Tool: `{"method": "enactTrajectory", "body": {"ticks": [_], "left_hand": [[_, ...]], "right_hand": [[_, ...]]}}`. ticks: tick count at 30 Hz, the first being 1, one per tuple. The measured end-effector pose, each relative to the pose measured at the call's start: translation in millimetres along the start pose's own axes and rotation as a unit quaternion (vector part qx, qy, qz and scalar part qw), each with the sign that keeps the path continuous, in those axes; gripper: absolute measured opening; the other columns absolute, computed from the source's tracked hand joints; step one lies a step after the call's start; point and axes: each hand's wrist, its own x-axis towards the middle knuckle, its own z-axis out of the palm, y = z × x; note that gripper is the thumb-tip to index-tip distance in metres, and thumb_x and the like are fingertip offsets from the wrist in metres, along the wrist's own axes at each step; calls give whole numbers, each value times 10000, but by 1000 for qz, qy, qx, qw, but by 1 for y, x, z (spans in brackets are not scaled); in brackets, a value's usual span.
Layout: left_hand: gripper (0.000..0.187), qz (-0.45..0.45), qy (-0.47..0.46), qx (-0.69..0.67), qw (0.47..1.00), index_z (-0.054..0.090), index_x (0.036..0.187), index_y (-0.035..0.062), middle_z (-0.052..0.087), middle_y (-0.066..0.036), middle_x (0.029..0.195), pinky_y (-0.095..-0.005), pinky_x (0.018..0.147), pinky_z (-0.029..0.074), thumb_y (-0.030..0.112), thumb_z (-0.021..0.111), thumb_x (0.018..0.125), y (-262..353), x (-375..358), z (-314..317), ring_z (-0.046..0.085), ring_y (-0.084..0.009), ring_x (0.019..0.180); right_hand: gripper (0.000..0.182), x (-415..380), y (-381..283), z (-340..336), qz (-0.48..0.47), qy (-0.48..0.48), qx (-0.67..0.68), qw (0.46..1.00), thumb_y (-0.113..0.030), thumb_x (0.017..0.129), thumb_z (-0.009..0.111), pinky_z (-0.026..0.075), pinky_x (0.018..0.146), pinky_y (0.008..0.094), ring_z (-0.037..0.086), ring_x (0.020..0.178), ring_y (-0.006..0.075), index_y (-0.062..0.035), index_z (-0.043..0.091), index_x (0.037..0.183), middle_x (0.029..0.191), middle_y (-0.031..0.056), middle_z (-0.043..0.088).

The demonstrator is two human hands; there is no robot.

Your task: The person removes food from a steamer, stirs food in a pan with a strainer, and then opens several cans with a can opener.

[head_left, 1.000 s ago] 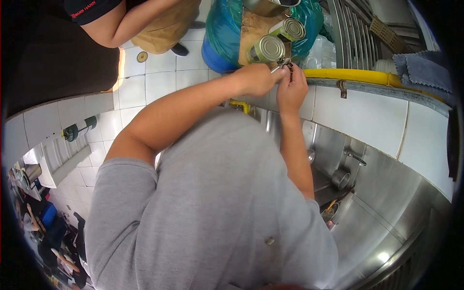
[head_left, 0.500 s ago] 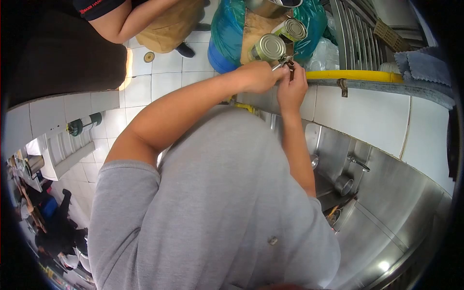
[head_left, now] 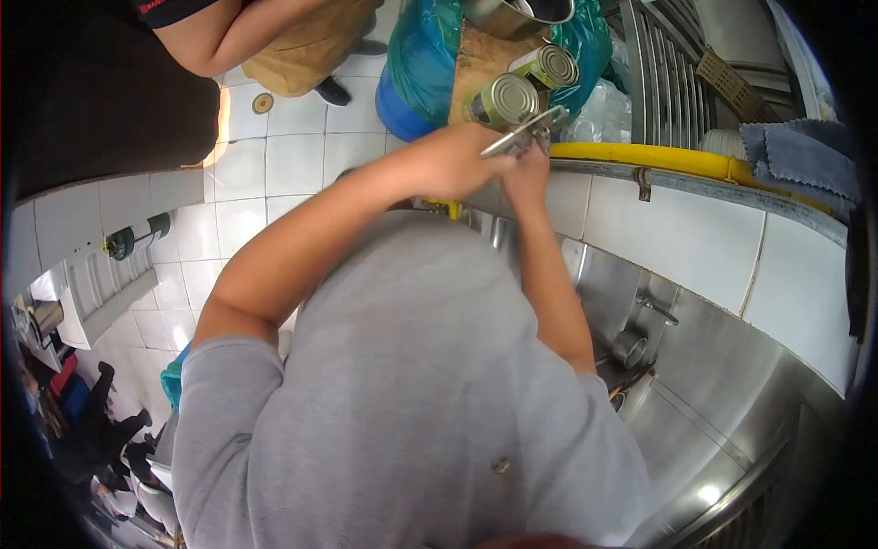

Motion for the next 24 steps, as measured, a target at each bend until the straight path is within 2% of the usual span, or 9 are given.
{"method": "enactTrajectory", "body": {"ticks": [2,4,6,7,8,10,14,20,24], "left_hand": [[359,11,4,-55,998,667,1229,-1,614,-32,837,-298,742,482,321,605,1083,-2,-25,-20,531,-107,791],[394,27,49,-103,993,665,1247,-2,632,-9,886,-310,774,483,356,606,1093,-6,-53,-38,551,-111,846],[441,32,83,-91,992,658,1305,-11,641,-15,955,-324,831,506,374,611,1095,-11,-83,-57,577,-123,900],[465,35,105,-94,989,638,1347,-26,649,-32,992,-336,872,519,364,613,1095,-15,-98,-65,601,-138,934],[492,37,128,-101,986,618,1388,-40,658,-49,1030,-349,913,533,354,615,1094,-21,-112,-69,624,-153,968],[528,-13,149,-143,978,579,1427,-76,669,-85,1103,-373,979,541,327,623,1089,-28,-139,-74,656,-188,1039],[525,-17,158,-159,974,598,1388,-84,682,-92,1106,-374,978,539,344,630,1085,-43,-155,-71,661,-190,1050],[483,-6,148,-114,982,628,1360,-48,687,-61,1032,-339,942,516,355,621,1093,-29,-142,-66,640,-159,1006],[481,-12,110,-106,988,630,1357,-45,683,-55,1018,-339,927,513,358,618,1094,-34,-128,-65,631,-152,981]], "right_hand": [[721,22,-8,27,-37,88,-34,995,11,832,781,565,921,335,679,1105,211,23,469,1482,1288,147,645],[710,38,-9,35,-67,181,-70,979,-10,814,812,569,926,356,680,1096,219,24,500,1451,1288,138,653],[598,50,-12,34,60,124,191,972,-160,846,840,587,921,419,679,1097,244,11,577,1355,1228,136,678],[543,51,-14,35,189,146,423,874,-397,918,776,605,898,460,677,1106,285,-15,631,1276,1181,158,692],[543,51,-21,28,184,142,419,878,-397,918,776,605,898,460,677,1106,285,-15,631,1276,1181,158,692],[664,41,-41,-1,344,21,742,575,-603,939,664,624,827,427,688,1062,306,-23,650,1262,1155,164,692],[664,44,-42,-16,436,18,714,547,-631,921,652,665,755,366,730,975,335,-38,683,1218,1129,178,703],[540,44,-27,-8,402,-23,743,534,-475,920,737,678,836,376,713,1069,344,-38,685,1233,1176,213,680],[582,53,-22,0,448,-1,732,513,-581,927,678,690,756,377,736,959,349,-49,722,1158,1071,162,726]]}}
